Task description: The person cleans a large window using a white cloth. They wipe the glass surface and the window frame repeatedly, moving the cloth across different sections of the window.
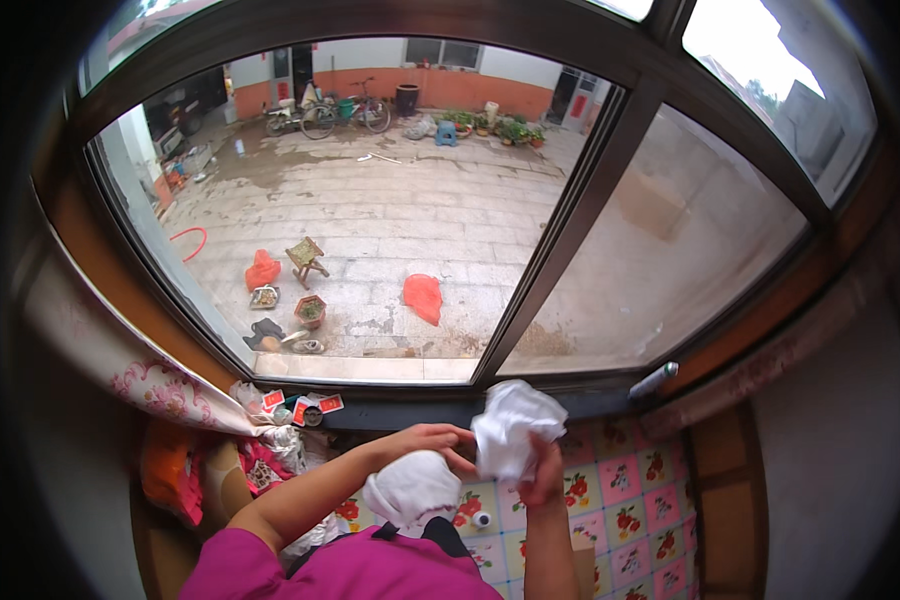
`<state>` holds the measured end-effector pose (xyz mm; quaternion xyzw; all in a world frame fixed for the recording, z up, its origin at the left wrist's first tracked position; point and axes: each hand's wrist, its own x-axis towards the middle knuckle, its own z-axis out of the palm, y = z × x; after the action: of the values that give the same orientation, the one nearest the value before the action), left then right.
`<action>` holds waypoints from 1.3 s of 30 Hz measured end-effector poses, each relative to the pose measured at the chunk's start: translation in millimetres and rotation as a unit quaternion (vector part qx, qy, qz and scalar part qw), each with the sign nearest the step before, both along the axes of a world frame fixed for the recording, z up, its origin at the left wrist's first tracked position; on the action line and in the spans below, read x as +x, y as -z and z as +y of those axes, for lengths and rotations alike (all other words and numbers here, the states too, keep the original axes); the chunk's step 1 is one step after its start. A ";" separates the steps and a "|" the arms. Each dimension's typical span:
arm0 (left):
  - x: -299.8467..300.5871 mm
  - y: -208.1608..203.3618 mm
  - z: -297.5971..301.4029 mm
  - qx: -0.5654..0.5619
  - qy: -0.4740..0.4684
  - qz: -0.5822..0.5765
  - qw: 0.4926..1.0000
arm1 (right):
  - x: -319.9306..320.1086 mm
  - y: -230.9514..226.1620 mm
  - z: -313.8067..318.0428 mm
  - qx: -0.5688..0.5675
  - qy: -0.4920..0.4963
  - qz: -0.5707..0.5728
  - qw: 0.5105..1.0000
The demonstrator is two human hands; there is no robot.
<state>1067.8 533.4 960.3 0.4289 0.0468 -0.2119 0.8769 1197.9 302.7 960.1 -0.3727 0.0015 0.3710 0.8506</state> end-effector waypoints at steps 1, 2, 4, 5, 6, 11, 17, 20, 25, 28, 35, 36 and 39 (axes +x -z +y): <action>6.3 -10.0 9.6 -0.007 -0.035 0.034 0.999 | 30.3 -17.7 11.4 -0.055 0.083 -0.030 0.995; 10.2 -14.8 18.9 -0.014 -0.069 0.070 0.995 | 57.8 -37.4 24.1 -0.109 0.167 -0.059 0.978; 14.0 -2.3 33.5 -0.057 -0.150 0.090 0.983 | 133.7 -59.0 44.4 -0.081 0.208 -0.178 0.958; 2.7 6.8 41.3 -0.038 -0.208 0.095 0.973 | 147.2 -106.2 83.7 -0.039 0.259 -0.290 0.920; -2.3 15.7 45.8 -0.022 -0.247 0.096 0.964 | 164.1 -153.1 103.6 -0.062 0.278 -0.396 0.873; -49.5 39.6 59.8 0.056 -0.399 0.120 0.907 | 242.3 -289.8 199.0 -0.167 0.467 -0.803 0.330; -104.0 65.7 76.2 -0.007 -0.507 0.171 0.845 | 252.9 -285.0 258.6 -0.216 0.479 -0.801 0.288; -129.2 65.3 86.8 -0.057 -0.531 0.180 0.826 | 250.8 -245.3 260.1 -0.270 0.451 -0.796 0.298; -164.4 51.2 104.0 -0.001 -0.583 0.223 0.781 | 236.2 -80.0 264.0 -0.345 0.403 -0.756 0.383; -172.8 35.1 114.8 -0.011 -0.570 0.226 0.790 | 204.3 65.8 258.3 -0.415 0.346 -0.697 0.471; -230.2 81.8 139.9 -0.019 -0.574 0.179 0.799 | 157.1 160.7 281.8 -0.429 0.330 -0.572 0.616; -230.6 77.1 141.9 -0.035 -0.569 0.176 0.802 | 154.8 148.1 288.3 -0.411 0.347 -0.557 0.633; -224.0 72.1 148.7 -0.021 -0.566 0.203 0.798 | 159.0 129.8 297.0 -0.399 0.381 -0.531 0.643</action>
<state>843.8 682.1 888.2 0.2547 0.4541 0.2394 0.8195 1356.9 599.7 830.4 -0.7755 -0.1611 -0.2837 0.5406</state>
